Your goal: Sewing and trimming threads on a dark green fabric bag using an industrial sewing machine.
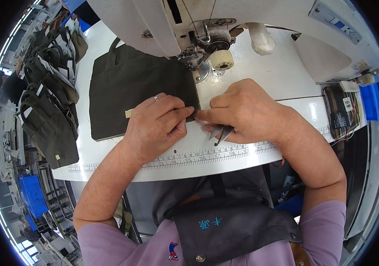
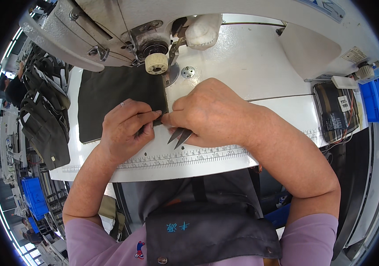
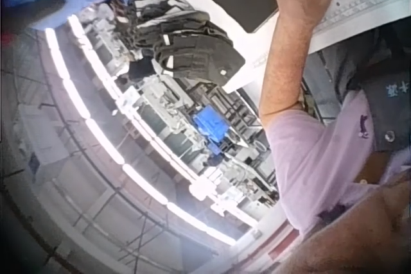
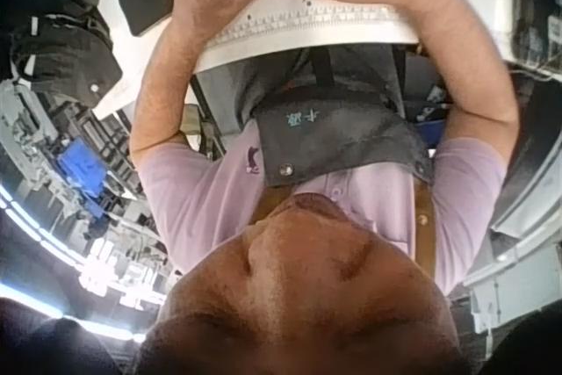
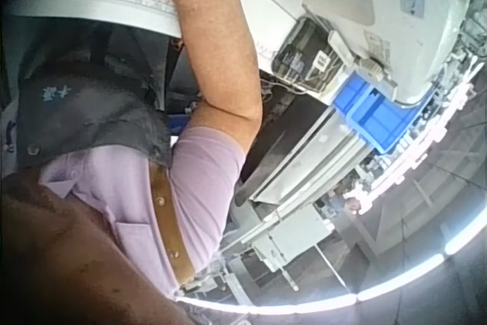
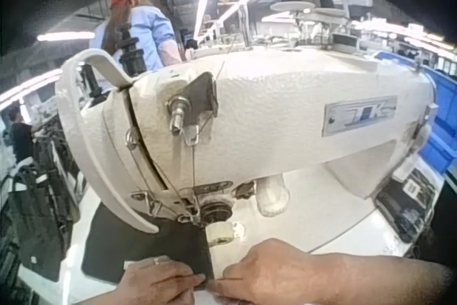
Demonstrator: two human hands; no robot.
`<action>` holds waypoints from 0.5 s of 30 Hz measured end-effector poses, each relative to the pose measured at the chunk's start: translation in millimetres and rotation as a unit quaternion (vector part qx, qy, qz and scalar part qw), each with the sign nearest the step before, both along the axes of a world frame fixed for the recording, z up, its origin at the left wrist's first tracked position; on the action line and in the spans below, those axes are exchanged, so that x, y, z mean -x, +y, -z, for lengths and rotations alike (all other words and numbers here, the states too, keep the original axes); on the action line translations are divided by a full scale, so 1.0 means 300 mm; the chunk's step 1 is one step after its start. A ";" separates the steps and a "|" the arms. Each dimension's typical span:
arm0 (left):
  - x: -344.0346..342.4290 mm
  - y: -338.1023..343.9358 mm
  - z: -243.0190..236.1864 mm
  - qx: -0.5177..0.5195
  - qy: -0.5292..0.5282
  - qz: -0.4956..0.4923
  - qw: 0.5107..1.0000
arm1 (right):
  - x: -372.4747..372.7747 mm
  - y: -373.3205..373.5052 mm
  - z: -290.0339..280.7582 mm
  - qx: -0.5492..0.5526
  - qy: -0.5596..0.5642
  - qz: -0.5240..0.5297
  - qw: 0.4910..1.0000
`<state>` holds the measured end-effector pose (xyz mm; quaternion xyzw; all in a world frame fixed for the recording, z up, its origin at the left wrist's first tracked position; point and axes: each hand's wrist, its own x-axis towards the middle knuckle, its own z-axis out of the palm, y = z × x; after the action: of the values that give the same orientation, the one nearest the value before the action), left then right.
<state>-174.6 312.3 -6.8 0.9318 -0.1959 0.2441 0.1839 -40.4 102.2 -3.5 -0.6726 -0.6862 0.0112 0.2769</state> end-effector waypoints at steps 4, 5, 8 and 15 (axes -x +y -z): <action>0.004 0.004 -0.029 0.031 0.085 0.011 0.996 | 0.011 0.003 -0.010 0.042 0.008 -0.008 0.999; 0.005 0.003 -0.036 0.040 0.097 0.018 0.994 | 0.010 0.002 -0.011 0.042 0.008 -0.008 0.999; 0.009 0.007 -0.060 0.047 0.116 0.029 0.992 | 0.008 0.000 -0.012 0.045 0.022 -0.013 0.999; -0.003 -0.028 -0.088 -0.046 0.136 0.017 0.989 | -0.009 -0.002 -0.009 0.019 0.044 -0.029 0.998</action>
<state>-173.8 303.8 19.7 0.9602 -0.1962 0.1023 0.1704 -37.7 101.5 -0.6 -0.6564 -0.6923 0.0616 0.2934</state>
